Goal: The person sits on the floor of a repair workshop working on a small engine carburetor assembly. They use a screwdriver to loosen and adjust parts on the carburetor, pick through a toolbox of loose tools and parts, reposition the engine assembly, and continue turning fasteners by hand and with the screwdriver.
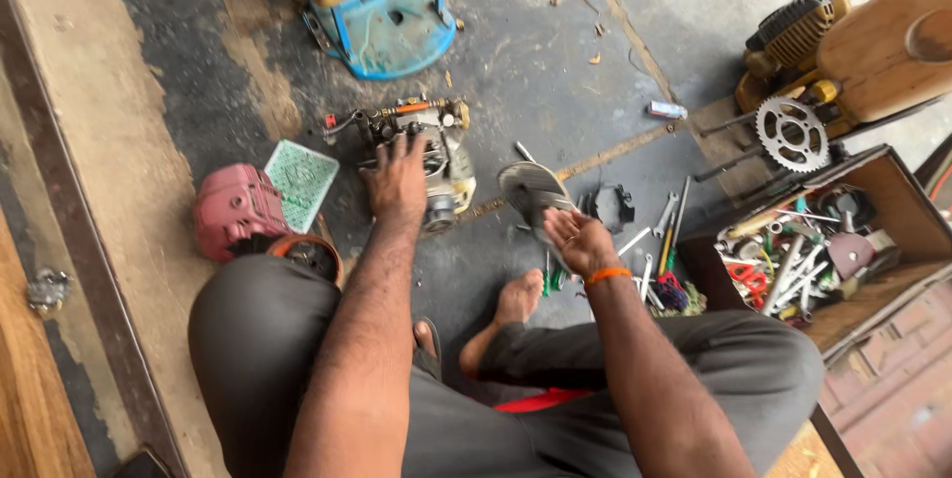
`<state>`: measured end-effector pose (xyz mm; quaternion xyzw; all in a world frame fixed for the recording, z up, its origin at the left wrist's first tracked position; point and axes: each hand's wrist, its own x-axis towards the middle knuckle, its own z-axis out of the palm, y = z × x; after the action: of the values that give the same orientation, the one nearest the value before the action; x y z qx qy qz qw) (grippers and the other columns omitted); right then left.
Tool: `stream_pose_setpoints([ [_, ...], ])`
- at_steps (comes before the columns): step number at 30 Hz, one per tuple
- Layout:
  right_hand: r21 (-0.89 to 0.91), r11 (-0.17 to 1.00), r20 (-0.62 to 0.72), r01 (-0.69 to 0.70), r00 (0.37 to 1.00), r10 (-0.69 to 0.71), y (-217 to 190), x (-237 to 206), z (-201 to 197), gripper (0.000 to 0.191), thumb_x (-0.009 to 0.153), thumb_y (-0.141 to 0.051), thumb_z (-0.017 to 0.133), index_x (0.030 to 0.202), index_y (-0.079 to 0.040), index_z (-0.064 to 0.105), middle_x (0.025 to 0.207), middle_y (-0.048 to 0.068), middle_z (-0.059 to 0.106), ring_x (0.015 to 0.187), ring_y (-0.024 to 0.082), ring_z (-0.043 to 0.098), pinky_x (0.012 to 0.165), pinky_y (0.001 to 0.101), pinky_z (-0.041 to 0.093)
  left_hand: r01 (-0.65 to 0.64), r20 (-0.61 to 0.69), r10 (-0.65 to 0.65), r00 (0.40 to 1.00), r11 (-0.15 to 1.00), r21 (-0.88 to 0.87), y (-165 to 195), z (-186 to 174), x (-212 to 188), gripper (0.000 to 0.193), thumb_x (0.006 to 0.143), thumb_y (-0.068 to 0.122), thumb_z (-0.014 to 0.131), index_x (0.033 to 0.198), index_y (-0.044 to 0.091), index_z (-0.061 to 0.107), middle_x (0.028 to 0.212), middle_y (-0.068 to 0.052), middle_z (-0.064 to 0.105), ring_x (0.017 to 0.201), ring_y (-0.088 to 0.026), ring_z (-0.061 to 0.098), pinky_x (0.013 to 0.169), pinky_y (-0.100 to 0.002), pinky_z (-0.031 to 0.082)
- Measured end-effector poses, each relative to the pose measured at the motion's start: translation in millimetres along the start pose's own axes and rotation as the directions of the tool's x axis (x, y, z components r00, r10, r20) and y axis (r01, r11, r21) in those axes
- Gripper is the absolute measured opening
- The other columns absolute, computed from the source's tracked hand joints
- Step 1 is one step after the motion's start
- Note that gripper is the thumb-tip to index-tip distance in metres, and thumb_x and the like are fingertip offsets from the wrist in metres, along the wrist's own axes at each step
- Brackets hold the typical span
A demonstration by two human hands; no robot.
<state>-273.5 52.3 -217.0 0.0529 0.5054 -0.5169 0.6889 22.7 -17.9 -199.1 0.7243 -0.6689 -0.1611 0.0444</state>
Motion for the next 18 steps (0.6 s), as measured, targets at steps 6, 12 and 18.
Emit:
stream_pose_setpoints([
  [6,-0.426,0.905,0.084,0.0,0.996,0.04,-14,-17,-10,0.052,0.105,-0.037,0.048,0.141,0.001,0.055,0.133,0.014,0.069,0.117,0.026,0.066,0.104,0.0405,0.052,0.143,-0.001,-0.143,0.99,0.99,-0.009,-3,1,8,0.078,0.093,0.011,0.071,0.16,0.029,0.035,0.169,-0.007,0.023,0.148,-0.043,0.034,0.117,-0.066,0.033],
  [12,-0.829,0.453,0.195,0.327,0.929,-0.315,-104,-101,-36,0.051,0.102,-0.038,0.06,0.136,-0.001,0.064,0.124,0.018,0.071,0.108,0.025,0.069,0.095,0.0396,0.055,0.239,0.062,-0.243,0.968,0.969,0.065,20,3,5,0.088,0.088,0.027,0.077,0.161,0.026,0.028,0.17,-0.013,0.015,0.152,-0.043,0.023,0.121,-0.066,0.021],
  [18,-0.925,0.174,0.254,0.338,0.89,-0.379,-190,-228,-48,0.052,0.102,-0.035,0.054,0.144,-0.005,0.057,0.132,0.01,0.069,0.117,0.023,0.066,0.099,0.0385,0.049,0.3,-0.003,-0.3,0.954,0.954,-0.003,54,11,-12,0.08,0.094,0.032,0.071,0.161,0.015,0.03,0.171,-0.021,0.011,0.152,-0.051,0.019,0.119,-0.068,0.024],
])
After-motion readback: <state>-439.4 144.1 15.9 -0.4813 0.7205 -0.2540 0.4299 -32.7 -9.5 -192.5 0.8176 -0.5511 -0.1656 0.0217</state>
